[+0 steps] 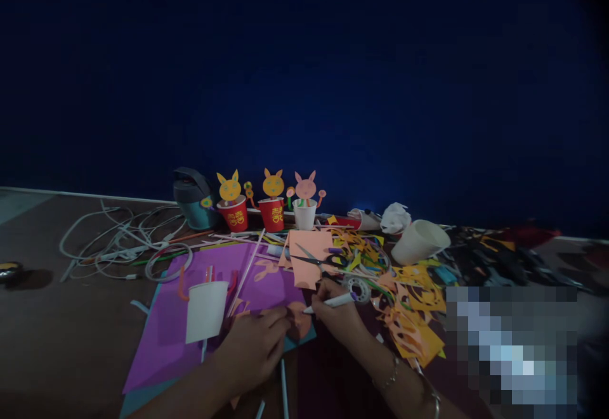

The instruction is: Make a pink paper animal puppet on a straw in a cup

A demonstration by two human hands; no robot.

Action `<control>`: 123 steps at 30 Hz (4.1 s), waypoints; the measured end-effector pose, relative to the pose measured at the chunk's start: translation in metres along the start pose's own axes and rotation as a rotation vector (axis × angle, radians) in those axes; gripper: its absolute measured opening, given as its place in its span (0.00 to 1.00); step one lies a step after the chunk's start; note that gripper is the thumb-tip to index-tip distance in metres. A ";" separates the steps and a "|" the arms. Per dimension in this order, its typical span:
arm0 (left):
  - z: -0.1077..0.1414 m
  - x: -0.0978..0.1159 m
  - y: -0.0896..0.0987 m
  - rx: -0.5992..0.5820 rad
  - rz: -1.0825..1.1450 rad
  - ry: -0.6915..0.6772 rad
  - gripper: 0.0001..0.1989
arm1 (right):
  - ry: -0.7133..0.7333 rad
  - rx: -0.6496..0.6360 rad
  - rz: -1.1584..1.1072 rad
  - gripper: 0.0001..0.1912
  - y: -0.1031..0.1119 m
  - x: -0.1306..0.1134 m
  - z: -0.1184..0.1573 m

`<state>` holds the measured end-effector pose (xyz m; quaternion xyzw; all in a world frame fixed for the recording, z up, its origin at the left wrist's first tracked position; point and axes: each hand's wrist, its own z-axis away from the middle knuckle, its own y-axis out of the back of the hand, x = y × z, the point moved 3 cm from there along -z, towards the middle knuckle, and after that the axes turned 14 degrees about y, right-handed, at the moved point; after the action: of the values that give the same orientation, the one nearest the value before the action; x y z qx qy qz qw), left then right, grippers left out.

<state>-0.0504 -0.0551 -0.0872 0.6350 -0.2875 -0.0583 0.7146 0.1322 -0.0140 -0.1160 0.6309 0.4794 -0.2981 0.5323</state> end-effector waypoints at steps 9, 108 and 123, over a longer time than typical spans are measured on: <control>0.001 0.000 0.001 0.002 -0.005 -0.001 0.14 | 0.014 0.010 -0.021 0.11 -0.001 0.001 0.000; 0.001 0.001 -0.002 -0.025 -0.099 0.033 0.07 | 0.050 -0.068 0.045 0.11 -0.007 -0.016 0.003; 0.001 0.002 0.000 -0.027 -0.100 0.029 0.07 | 0.006 -0.043 -0.009 0.11 -0.008 -0.010 0.005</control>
<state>-0.0495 -0.0563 -0.0866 0.6397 -0.2442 -0.0885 0.7234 0.1218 -0.0219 -0.1116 0.6181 0.4901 -0.2880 0.5430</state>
